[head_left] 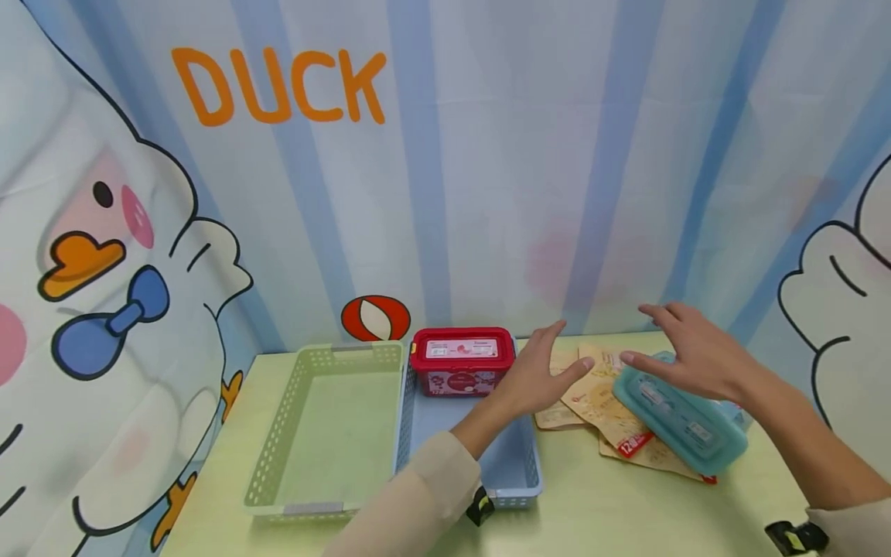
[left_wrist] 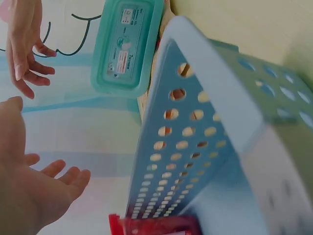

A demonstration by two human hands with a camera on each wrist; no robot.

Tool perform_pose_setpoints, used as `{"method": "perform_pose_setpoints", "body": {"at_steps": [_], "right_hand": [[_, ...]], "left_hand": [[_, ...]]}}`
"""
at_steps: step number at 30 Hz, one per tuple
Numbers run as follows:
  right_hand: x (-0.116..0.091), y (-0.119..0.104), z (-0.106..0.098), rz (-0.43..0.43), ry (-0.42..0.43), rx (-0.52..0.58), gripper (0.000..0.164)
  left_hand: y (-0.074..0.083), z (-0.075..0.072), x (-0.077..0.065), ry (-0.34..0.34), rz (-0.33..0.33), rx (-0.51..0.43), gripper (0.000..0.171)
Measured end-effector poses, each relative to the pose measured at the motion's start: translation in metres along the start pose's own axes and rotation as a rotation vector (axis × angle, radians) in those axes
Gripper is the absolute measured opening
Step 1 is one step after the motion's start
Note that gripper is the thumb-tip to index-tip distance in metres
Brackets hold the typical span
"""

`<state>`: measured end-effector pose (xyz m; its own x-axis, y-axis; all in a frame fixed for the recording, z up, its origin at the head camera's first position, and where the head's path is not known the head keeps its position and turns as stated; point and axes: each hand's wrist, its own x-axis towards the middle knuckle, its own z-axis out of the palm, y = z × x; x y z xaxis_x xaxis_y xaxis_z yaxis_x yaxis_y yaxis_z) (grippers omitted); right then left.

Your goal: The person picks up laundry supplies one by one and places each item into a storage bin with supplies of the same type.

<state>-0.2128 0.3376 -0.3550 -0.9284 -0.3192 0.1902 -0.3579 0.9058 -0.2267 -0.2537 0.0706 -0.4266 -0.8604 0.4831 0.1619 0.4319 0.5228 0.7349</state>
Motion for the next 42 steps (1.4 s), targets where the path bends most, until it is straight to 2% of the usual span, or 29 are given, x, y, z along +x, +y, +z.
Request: {"method": "perform_pose_setpoints", "body": {"at_steps": [8,17,23,29,31,35,39,42], "right_hand": [[-0.009,0.018,0.008,0.007,0.033,0.022,0.079],[-0.018,0.046,0.016,0.012,0.004,0.014,0.057],[-0.026,0.062,0.021,0.003,-0.035,0.014,0.046],[-0.034,0.071,0.029,0.019,-0.12,0.05,0.03],[-0.036,0.072,0.031,0.025,-0.148,0.057,0.028],[-0.039,0.073,0.033,0.033,-0.206,0.065,0.028],[-0.043,0.076,0.036,0.038,-0.261,0.074,0.029],[-0.046,0.079,0.037,0.04,-0.281,0.066,0.03]], "left_hand": [[0.001,0.019,0.009,0.072,0.078,-0.109,0.075],[0.011,0.045,0.018,0.056,0.065,-0.172,0.065],[0.016,0.054,0.026,-0.052,-0.008,-0.148,0.069],[0.018,0.06,0.034,-0.147,-0.139,-0.257,0.07],[0.019,0.062,0.035,-0.175,-0.172,-0.262,0.071],[0.019,0.07,0.037,-0.228,-0.205,-0.236,0.071],[0.019,0.078,0.039,-0.319,-0.22,-0.281,0.075],[0.019,0.082,0.04,-0.362,-0.216,-0.299,0.078]]}}
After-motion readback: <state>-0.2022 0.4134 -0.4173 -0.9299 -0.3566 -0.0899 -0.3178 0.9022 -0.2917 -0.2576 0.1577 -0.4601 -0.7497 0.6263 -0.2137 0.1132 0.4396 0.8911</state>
